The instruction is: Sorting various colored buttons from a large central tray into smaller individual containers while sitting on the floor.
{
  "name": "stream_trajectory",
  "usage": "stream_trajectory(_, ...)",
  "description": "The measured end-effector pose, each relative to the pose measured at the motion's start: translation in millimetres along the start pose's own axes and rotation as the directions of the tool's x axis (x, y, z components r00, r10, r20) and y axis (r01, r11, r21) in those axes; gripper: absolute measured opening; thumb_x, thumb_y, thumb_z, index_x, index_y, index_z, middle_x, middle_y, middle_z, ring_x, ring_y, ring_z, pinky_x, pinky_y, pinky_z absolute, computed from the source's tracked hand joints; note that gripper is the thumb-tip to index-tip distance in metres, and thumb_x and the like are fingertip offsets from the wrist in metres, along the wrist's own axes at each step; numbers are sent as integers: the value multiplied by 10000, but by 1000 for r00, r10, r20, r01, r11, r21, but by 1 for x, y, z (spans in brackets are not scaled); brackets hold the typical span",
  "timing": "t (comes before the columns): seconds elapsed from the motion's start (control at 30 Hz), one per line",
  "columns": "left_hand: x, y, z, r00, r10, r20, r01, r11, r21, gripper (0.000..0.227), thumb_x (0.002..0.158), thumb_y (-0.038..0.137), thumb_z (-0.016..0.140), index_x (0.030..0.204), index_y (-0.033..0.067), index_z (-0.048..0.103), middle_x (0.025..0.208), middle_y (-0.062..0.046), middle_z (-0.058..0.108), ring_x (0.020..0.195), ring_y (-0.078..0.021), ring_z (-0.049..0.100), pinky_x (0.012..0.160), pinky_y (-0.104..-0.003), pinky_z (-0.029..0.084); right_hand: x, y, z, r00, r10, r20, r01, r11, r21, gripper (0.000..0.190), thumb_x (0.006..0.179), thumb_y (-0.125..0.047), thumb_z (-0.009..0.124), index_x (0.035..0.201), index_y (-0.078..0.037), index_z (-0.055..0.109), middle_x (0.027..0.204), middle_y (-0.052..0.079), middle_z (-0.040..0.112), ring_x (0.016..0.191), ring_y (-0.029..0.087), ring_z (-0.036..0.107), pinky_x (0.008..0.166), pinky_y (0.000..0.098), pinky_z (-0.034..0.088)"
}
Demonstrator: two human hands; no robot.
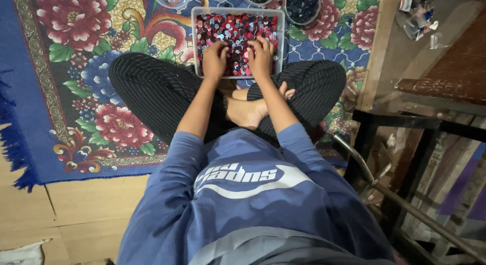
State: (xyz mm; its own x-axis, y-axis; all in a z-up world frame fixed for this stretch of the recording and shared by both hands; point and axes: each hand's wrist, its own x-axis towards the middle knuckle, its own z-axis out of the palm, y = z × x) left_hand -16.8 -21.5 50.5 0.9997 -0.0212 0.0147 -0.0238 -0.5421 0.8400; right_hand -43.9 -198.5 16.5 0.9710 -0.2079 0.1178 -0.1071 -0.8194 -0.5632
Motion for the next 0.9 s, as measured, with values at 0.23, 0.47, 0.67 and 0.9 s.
stream_trajectory(0.23,5,-32,10,986,-149,-70,138,980,-141,169,938,121,647,1080,64,717,948,-66,781,817,-209,733,768,-326,572,0,2,-2,993,-13,-114,17,999,31,237,880,-57,726,1105,-130,711,1273,79,585,1181,320,537,1056,448,447)
stream_trajectory(0.47,4,-24,13,997,-45,59,51,993,-105,88,813,113,811,880,108,755,1198,-68,713,1110,-258,611,1007,-402,497,3,-15,-8,988,-152,-41,156,981,117,308,855,-91,791,1146,-171,729,1295,14,605,1233,261,521,1077,412,484)
stream_trajectory(0.67,2,-27,17,979,124,162,-101,984,-146,116,829,118,836,905,76,760,1266,-58,636,1173,-269,537,1094,-449,355,0,-32,-27,963,-271,-7,265,935,235,161,833,-33,737,988,-64,769,986,36,744,925,223,641,813,344,548)
stream_trajectory(0.9,1,-34,21,983,104,152,-78,983,-168,135,833,115,853,956,87,804,1290,-64,617,1160,-267,530,1001,-390,445,1,-35,-31,967,-255,-10,249,932,263,142,810,-26,775,942,-65,741,928,31,722,876,209,628,796,331,537)
